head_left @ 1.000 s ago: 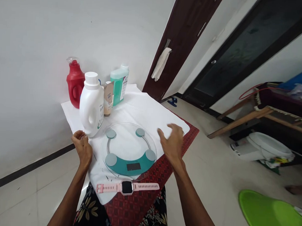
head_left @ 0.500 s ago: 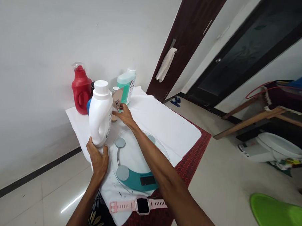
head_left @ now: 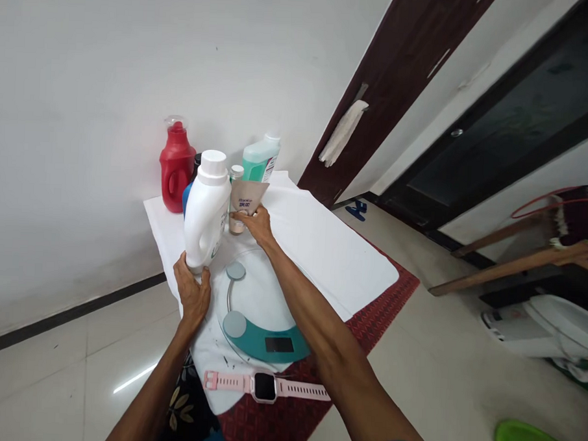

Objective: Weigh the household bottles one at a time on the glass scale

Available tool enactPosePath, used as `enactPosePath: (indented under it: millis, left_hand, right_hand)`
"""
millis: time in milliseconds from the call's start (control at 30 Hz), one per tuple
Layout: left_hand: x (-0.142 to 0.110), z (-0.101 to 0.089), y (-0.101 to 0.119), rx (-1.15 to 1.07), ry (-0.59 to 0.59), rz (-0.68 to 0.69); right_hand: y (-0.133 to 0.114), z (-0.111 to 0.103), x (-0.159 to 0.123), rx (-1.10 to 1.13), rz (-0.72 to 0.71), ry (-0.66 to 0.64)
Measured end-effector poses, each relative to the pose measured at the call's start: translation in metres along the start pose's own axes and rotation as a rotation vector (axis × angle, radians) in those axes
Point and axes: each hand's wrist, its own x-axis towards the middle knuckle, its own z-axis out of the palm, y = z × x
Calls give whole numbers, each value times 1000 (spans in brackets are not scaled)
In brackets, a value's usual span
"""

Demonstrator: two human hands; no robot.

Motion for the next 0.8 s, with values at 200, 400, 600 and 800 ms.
enactPosePath:
  millis: [200,400,600,800]
  left_hand:
    - [3,-4,-2,17,-20,-7]
    - [7,-6,-4,16,-25,-24]
    - [12,-11,1,27,-69,-20]
    - [14,-13,3,36,-75,-20]
  right_hand:
    - [-32,-59,-57,-27,-26,66]
    - [-43,-111,-156,-58,73,-41]
    - [-35,-108,-194,-89,62,34]
    - [-29,-109,-207,-80,77,-10]
